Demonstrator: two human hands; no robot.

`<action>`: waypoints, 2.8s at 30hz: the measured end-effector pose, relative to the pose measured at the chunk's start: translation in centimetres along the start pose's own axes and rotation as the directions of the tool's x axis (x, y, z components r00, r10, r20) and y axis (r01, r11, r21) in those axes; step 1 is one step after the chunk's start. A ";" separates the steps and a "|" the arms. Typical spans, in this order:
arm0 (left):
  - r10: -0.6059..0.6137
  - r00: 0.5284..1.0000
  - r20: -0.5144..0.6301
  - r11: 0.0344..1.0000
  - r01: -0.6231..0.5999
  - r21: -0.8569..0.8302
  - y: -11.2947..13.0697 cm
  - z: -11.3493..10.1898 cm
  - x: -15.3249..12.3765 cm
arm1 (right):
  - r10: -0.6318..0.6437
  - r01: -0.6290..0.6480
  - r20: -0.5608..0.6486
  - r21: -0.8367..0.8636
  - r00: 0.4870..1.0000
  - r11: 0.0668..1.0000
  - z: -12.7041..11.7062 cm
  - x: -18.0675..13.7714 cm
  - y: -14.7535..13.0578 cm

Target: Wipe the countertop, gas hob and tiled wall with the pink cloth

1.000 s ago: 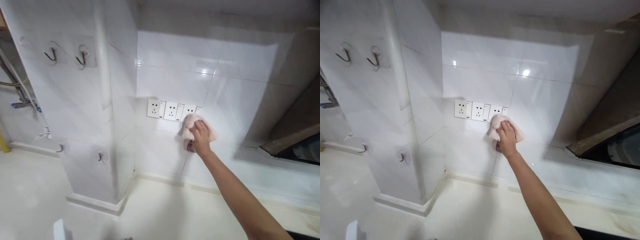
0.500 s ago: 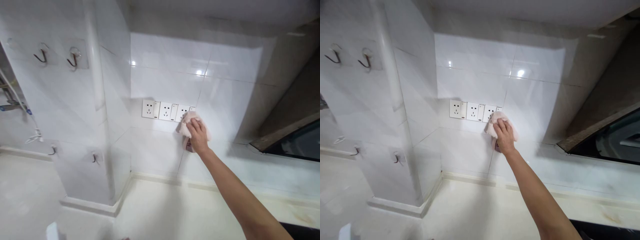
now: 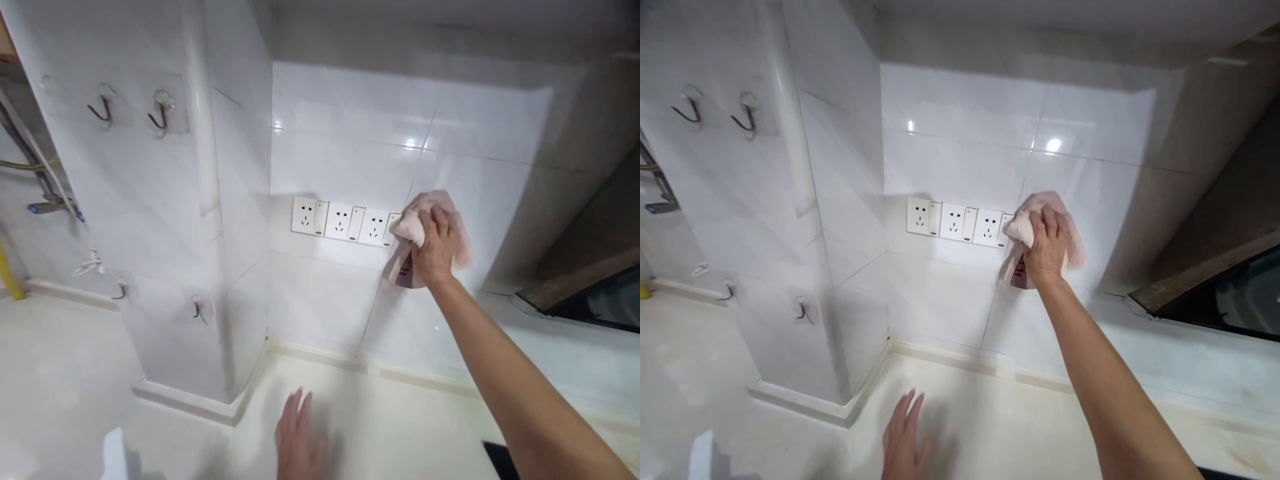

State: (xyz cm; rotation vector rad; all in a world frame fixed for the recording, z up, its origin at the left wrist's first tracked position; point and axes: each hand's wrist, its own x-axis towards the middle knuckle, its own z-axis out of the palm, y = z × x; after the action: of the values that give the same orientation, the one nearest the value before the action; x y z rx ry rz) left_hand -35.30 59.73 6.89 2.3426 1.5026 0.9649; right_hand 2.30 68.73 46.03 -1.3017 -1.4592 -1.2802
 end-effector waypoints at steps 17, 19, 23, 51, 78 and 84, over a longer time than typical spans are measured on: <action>0.186 0.817 -0.545 0.981 -0.186 0.056 7.8 -11.3 35.1 | -0.191 0.188 0.163 0.037 0.968 0.982 3.1 -5.6 -10.2; 0.228 0.793 -0.566 0.973 -0.207 0.101 7.2 -11.0 35.6 | -0.154 0.159 0.162 -0.017 0.975 0.987 3.9 -5.5 -11.3; 0.253 0.766 -0.592 0.966 -0.234 0.110 6.9 -10.4 36.3 | -0.219 0.226 0.148 -0.028 0.964 0.974 4.0 -5.8 -11.2; 0.263 0.784 -0.562 0.965 -0.220 0.144 6.3 -10.2 36.4 | 0.022 -0.025 0.187 0.010 0.982 1.000 2.6 -7.0 -9.6; 0.238 0.829 -0.506 0.970 -0.227 0.084 6.5 -10.8 36.1 | 0.022 -0.028 0.247 0.018 0.969 0.999 2.1 -5.3 -12.2; 0.238 0.826 -0.512 0.971 -0.222 0.094 6.5 -10.7 36.1 | -0.050 0.016 0.346 0.100 0.937 0.995 2.0 -6.3 -13.8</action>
State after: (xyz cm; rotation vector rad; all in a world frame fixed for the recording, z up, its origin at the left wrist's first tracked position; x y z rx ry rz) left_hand -27.28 86.16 33.31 2.4452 1.4085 1.7699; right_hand -10.08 69.97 37.07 -1.4989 -1.7697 -1.0195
